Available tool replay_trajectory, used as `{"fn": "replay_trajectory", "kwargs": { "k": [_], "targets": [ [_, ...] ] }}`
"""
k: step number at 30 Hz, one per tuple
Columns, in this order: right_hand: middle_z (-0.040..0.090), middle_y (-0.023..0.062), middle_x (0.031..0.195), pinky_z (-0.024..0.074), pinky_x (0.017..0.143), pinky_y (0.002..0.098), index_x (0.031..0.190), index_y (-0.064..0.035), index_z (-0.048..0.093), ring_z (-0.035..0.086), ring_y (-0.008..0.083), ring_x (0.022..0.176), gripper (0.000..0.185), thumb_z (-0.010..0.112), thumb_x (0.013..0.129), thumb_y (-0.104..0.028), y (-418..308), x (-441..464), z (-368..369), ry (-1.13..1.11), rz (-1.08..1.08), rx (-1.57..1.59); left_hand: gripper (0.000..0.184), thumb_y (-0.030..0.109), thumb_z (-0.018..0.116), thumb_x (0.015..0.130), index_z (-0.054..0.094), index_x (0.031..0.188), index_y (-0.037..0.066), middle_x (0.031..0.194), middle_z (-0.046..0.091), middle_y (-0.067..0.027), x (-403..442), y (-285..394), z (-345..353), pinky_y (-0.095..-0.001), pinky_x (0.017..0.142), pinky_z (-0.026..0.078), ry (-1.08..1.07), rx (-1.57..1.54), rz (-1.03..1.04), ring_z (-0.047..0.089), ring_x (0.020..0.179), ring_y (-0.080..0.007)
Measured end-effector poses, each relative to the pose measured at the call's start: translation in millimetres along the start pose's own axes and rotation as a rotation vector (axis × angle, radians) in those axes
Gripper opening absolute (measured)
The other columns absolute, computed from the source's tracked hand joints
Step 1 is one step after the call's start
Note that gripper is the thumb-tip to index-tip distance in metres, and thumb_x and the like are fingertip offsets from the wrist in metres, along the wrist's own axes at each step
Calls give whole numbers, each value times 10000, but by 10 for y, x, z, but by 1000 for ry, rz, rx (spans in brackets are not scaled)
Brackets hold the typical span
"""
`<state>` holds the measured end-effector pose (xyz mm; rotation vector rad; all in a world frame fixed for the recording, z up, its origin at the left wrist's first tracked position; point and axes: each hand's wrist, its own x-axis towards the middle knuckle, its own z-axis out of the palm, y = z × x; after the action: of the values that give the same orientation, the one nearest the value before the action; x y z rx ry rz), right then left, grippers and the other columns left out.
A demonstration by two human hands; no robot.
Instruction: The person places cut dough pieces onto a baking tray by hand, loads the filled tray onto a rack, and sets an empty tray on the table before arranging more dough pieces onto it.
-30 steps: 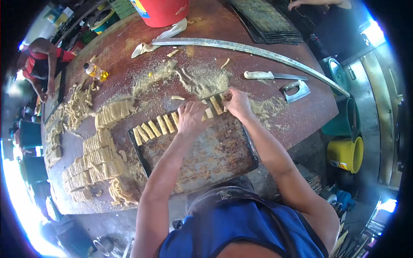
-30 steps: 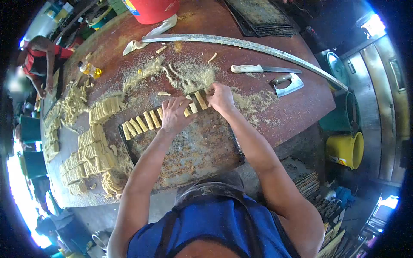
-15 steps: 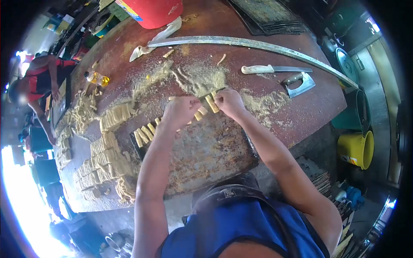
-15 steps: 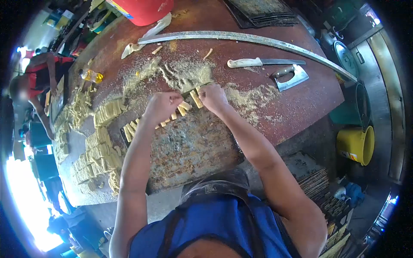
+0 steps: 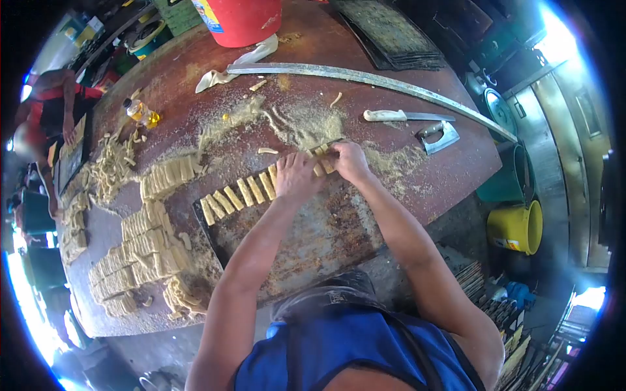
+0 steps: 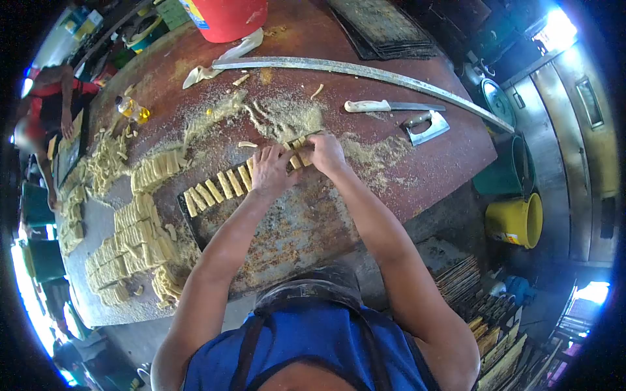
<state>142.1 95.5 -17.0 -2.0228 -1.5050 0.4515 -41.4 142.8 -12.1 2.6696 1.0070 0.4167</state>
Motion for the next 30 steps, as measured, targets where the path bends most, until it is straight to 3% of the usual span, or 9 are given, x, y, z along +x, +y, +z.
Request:
{"fn": "replay_trajectory", "kwargs": {
  "k": [13,15,16,18,20,23,26,27,30],
  "targets": [
    [694,216,961,530,797,452,973,-39,729,663,402,908,257,756,729,-115,225,82,12,-23,-55,91,536,394,754,784,625,1256,174,1291,530,-82,121,221,51,-518,1110,277,-90,51,-102,443,1278,-287],
    [698,224,953,531,797,453,983,-48,734,669,403,906,232,718,757,-98,235,72,-2,54,-155,-109,637,444,728,811,549,1372,200,1363,504,-82,169,284,-84,-509,1145,244,-252,43,-169,390,1355,-284],
    [699,233,924,529,791,466,1027,-39,724,677,401,894,246,680,791,-92,63,89,-98,-101,-12,-96,687,478,702,840,487,1434,210,1389,488,-83,137,281,-100,-516,1151,240,-247,11,-176,361,1385,-282],
    [707,224,911,531,764,459,1073,-22,700,690,391,902,252,666,839,-109,-65,11,-210,-87,-59,-149,651,488,678,868,496,1425,204,1404,485,-82,-36,247,-206,-529,1147,264,-118,48,-106,389,1366,-292],
    [724,183,916,541,748,411,1067,-32,704,714,324,866,221,682,866,-120,-124,-97,-262,154,-263,23,601,470,683,870,534,1389,205,1399,498,-79,-392,10,-465,-530,1141,278,-3,-2,-106,414,1346,-297],
    [733,143,953,551,754,358,1081,-30,701,720,237,855,220,699,882,-125,-213,-236,-170,-73,-15,36,390,356,741,845,688,1184,172,1298,593,-90,-1072,-415,-779,-507,1060,398,279,-70,-136,529,1240,-287],
    [734,138,993,565,767,315,1096,-19,704,716,183,867,246,706,896,-163,-1017,-594,179,-51,33,102,267,239,777,807,745,1038,109,1101,697,-68,-2063,-971,-1292,-447,973,501,434,-119,-274,653,1066,-253],
    [738,124,962,567,738,304,1102,-35,713,708,153,817,253,706,898,-186,-1164,-688,441,-29,-117,139,283,191,786,787,738,1046,87,1099,696,-78,-2397,-1164,-1446,-433,950,518,396,-69,-363,656,1063,-244],
    [752,86,901,573,681,310,1089,-77,732,702,149,715,232,676,920,-226,-2376,-1216,886,-521,-51,160,381,234,818,766,719,1109,103,1110,692,-119,-3441,-1548,-1797,-394,916,521,325,-65,-693,653,1045,-291]
  ]
}}
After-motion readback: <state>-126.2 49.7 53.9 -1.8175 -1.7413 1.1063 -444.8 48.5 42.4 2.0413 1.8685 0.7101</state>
